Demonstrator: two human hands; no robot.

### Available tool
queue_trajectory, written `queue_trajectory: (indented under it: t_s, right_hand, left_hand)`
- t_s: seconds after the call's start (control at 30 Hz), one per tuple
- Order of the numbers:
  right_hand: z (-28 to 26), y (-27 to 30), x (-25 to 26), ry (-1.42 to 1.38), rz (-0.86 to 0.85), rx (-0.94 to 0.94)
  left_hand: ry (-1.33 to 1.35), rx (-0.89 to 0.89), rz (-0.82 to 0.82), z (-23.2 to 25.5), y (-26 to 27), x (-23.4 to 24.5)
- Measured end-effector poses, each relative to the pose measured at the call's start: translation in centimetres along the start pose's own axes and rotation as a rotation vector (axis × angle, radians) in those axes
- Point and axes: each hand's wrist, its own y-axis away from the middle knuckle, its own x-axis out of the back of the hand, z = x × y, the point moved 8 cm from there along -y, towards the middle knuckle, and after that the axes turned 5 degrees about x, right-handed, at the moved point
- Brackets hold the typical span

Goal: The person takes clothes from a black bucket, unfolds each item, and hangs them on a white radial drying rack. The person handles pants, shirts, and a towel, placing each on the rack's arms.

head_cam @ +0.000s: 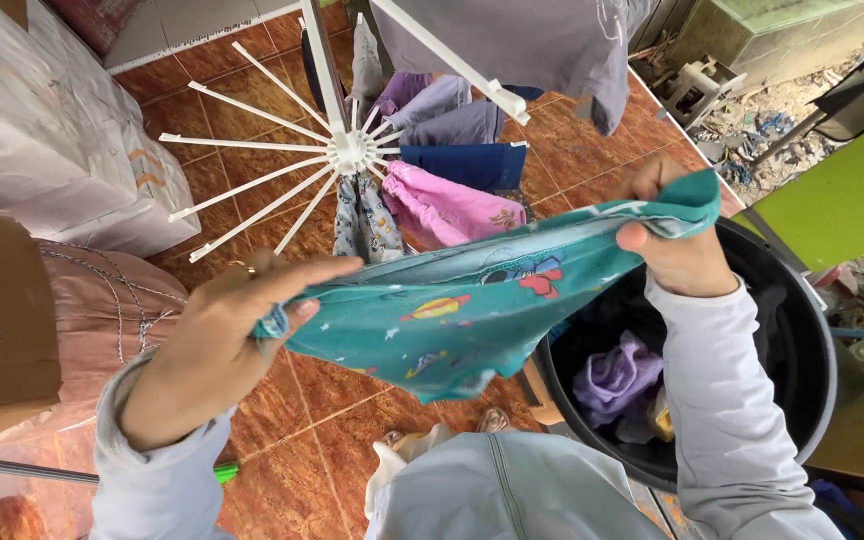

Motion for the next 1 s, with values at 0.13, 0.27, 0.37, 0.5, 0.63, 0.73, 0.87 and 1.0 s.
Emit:
queue_trajectory:
  t_s: [0.13,0.27,0.37,0.5,0.63,0.73,0.87,1.0]
  right_hand:
    - [4.3,-0.5,4.5,-0.14,-0.17,-0.035]
    - [2.1,-1.8,6.4,-0.426,-0.101,0.15]
    - [0.4,-2.4,6.7,-0.192,0.059,0.114]
    - [-2.0,-2.5,6.8,0.163,0.162,0.126]
    - [-4.5,-3.0,5.8,-0.048,0.127,0.191]
    - [-1.8,-2.6,7.5,-0.267,0.19,0.106]
    - [0.6,-2.6,8.4,-0.289,0.253,0.089]
    - [2.0,-2.7,9.3,-0.288,0.202,0.026]
  left_hand:
    - [0.1,0.078,0.321,-0.2,1.1,2.1]
    - [0.512,0.193,0.525,-2.1,3.0,2.4]
    - [0.537,0.125,0.701,-2.6,3.8,2.4]
    - [0.9,-0.112,0.77,-2.3,4.0,3.2]
    - [0.609,-0.138,0.676,-0.7,3.5,5.0]
    - [0.569,-0.346,0.423,0.1,2.0,5.3]
    - [0.954,-0.471,0.003,0.9,-0.3,2.7]
    - [1.381,-0.452,-0.028,0.5,-0.7,3.1]
